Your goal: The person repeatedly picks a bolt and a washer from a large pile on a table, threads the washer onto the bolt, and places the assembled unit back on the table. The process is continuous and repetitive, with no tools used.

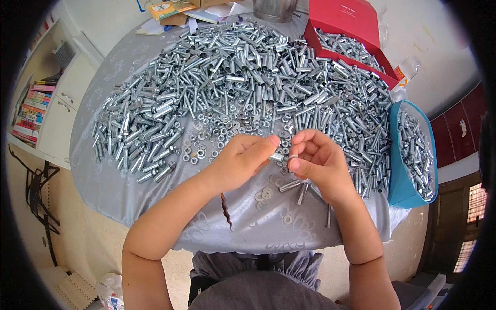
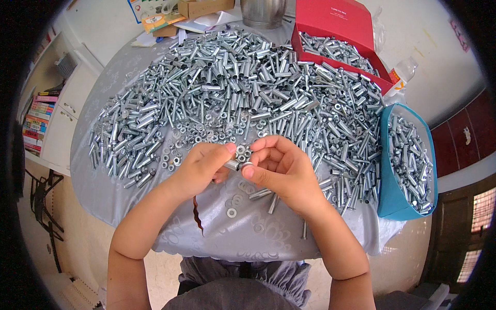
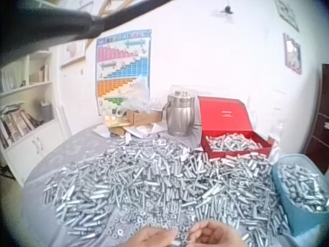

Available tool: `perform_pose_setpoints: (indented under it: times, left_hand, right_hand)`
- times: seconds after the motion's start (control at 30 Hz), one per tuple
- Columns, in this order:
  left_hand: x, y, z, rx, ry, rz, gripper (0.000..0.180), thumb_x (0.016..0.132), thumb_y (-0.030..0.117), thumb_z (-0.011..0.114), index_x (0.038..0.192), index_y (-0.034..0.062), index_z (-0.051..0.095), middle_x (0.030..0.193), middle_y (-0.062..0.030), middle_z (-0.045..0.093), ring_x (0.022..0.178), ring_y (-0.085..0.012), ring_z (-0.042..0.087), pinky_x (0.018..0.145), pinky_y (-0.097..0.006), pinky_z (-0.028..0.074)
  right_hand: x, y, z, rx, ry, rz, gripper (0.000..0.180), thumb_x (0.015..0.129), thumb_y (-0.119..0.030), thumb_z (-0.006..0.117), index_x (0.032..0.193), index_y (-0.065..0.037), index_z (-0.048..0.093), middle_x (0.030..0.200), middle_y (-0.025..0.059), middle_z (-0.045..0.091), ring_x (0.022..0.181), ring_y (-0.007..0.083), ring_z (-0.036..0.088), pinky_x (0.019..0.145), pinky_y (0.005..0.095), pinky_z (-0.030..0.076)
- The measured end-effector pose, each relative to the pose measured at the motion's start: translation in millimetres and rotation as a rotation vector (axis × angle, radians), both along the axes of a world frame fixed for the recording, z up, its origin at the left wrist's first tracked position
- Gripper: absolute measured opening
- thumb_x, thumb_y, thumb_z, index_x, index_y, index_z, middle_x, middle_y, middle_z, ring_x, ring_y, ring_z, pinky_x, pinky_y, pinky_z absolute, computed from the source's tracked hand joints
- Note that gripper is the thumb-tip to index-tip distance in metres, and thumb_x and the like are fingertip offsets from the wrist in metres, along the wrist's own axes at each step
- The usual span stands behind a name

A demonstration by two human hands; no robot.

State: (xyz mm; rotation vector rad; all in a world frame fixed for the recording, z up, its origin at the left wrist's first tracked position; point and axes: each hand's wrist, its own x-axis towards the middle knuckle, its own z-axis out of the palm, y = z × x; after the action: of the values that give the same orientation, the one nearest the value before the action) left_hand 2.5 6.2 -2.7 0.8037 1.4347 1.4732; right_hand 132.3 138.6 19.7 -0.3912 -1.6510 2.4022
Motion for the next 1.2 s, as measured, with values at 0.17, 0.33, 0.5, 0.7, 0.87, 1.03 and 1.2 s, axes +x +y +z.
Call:
perform_pose_setpoints:
  times: [0.17,0.33,0.5,0.7,0.87,1.03,1.2]
  left_hand:
    - [1.4,0.3,5.5,-0.018,-0.121,-0.005,0.044,0.089,0.037,0.046,0.054,0.0105,0.041,0.051,0.0044,0.035,0.047,-0.0061,0.032,0.045,-0.023,0.03]
    - [0.4,1.0,4.3,-0.044,-0.183,-0.026,0.039,0.088,0.036,0.047,0.061,0.0073,0.046,0.05,0.0025,0.036,0.045,-0.0077,0.032,0.045,-0.024,0.03]
    - [0.3,0.9,10.5,-0.07,-0.2,-0.036,0.042,0.088,0.037,0.048,0.056,0.009,0.045,0.05,0.0027,0.037,0.046,-0.0076,0.034,0.045,-0.024,0.031]
    - [0.9,1.7,6.8,-0.052,-0.189,-0.022,0.037,0.087,0.035,0.047,0.063,0.0063,0.05,0.046,0.0011,0.035,0.042,-0.0088,0.031,0.044,-0.025,0.03]
    - [1.1,2.3,6.4,-0.07,-0.154,0.006,0.039,0.087,0.035,0.046,0.058,0.009,0.047,0.046,0.0018,0.035,0.042,-0.0082,0.031,0.044,-0.024,0.03]
    - [-1.6,2.3,1.9,-0.072,-0.166,0.015,0.041,0.088,0.036,0.046,0.056,0.0102,0.045,0.049,0.0026,0.038,0.044,-0.0076,0.032,0.044,-0.024,0.029]
    - [-1.1,1.8,0.7,-0.063,-0.144,-0.045,0.041,0.088,0.037,0.046,0.058,0.0093,0.048,0.05,0.0028,0.039,0.045,-0.0073,0.034,0.044,-0.023,0.029]
  right_hand:
    - [1.2,3.7,-7.5,-0.026,0.003,0.055,0.021,0.074,-0.003,0.068,0.089,-0.005,0.053,0.081,-0.0013,0.055,0.074,0.0061,0.053,0.064,0.0184,0.043]
    - [1.4,4.6,-5.6,-0.098,-0.032,0.089,0.02,0.073,-0.003,0.069,0.086,-0.006,0.053,0.081,-0.0018,0.054,0.074,0.0059,0.052,0.066,0.0181,0.042]
    - [0.9,3.7,-5.9,-0.054,-0.027,0.099,0.021,0.072,-0.003,0.069,0.085,-0.006,0.053,0.081,-0.002,0.053,0.075,0.0061,0.052,0.066,0.019,0.042]
    - [1.2,3.6,-6.4,-0.038,-0.022,0.112,0.021,0.072,-0.003,0.07,0.083,-0.006,0.052,0.079,-0.0022,0.052,0.074,0.0058,0.052,0.066,0.0188,0.042]
    - [2.0,0.2,-8.5,0.12,0.023,0.011,0.019,0.073,-0.003,0.069,0.081,-0.005,0.052,0.075,-0.0027,0.053,0.068,0.0046,0.051,0.062,0.0174,0.04]
    - [2.6,-8.3,-12.9,0.563,0.082,-0.163,0.015,0.075,-0.006,0.067,0.082,-0.003,0.054,0.072,-0.0016,0.054,0.064,0.0041,0.049,0.057,0.018,0.039]
    - [1.9,-9.8,-17.5,0.689,0.154,-0.161,0.015,0.075,-0.008,0.067,0.082,-0.003,0.055,0.072,0.0002,0.055,0.062,0.0058,0.049,0.055,0.0195,0.039]
